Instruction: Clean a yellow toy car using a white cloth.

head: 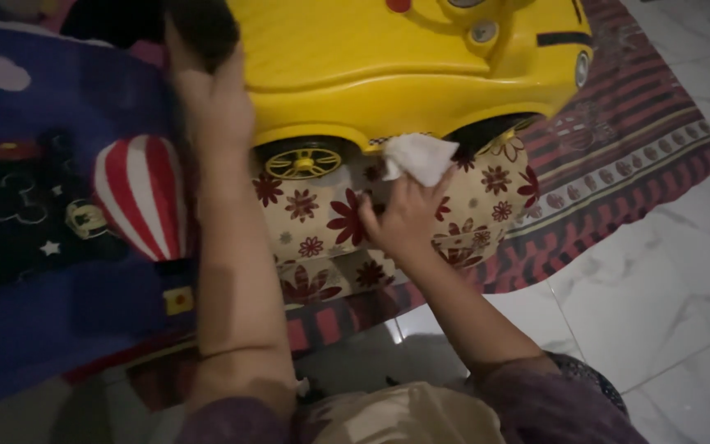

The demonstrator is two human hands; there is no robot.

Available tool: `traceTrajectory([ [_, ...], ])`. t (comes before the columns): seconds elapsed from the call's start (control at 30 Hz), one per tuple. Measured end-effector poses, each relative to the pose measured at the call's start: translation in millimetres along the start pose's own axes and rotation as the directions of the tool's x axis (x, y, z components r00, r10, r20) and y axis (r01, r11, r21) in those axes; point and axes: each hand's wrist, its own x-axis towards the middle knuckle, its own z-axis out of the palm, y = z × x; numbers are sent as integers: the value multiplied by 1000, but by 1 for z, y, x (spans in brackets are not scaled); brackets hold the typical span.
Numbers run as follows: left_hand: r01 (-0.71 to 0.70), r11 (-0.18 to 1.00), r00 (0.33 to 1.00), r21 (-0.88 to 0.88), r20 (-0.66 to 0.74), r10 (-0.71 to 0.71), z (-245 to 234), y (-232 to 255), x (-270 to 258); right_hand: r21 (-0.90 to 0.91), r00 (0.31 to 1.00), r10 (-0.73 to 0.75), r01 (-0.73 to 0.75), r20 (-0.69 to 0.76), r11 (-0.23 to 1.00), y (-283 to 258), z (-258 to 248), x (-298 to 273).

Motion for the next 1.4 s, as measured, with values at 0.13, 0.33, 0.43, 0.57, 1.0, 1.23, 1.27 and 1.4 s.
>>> traceTrajectory([
  [0.13, -24, 991, 1000, 134, -5, 25, 7, -3, -4, 24, 991, -118, 117, 65, 993, -17, 8, -2],
  [0.33, -64, 988, 998, 139, 19, 62, 12, -2, -4, 100, 986, -163, 158, 40, 982, -21, 15, 10],
  [0.43, 50, 995, 999, 87, 8, -50, 17, 6, -8, 97, 982, -180, 174, 50, 980, -19, 19, 15],
  [0.57, 25, 994, 999, 102, 17, -27, 22, 18, -6, 102, 960, -272, 277, -59, 955, -29, 8, 37],
  [1.0, 173, 977, 973, -125, 177, -149, -24, 4, -5, 112, 859, -509, 511, -44, 852, -72, -2, 59],
  [1.23, 477, 876, 865, -73, 218, -453, -18, 17, 6, 46, 878, -479, 479, -17, 876, -79, 2, 61],
  [1.27, 226, 950, 918, -213, 374, -134, -20, 7, 5, 73, 866, -500, 500, -18, 863, -84, 5, 62],
  [1.4, 58, 998, 897, -39, 442, -34, -22, 21, 12, 127, 807, -587, 577, 59, 807, -102, 26, 62],
])
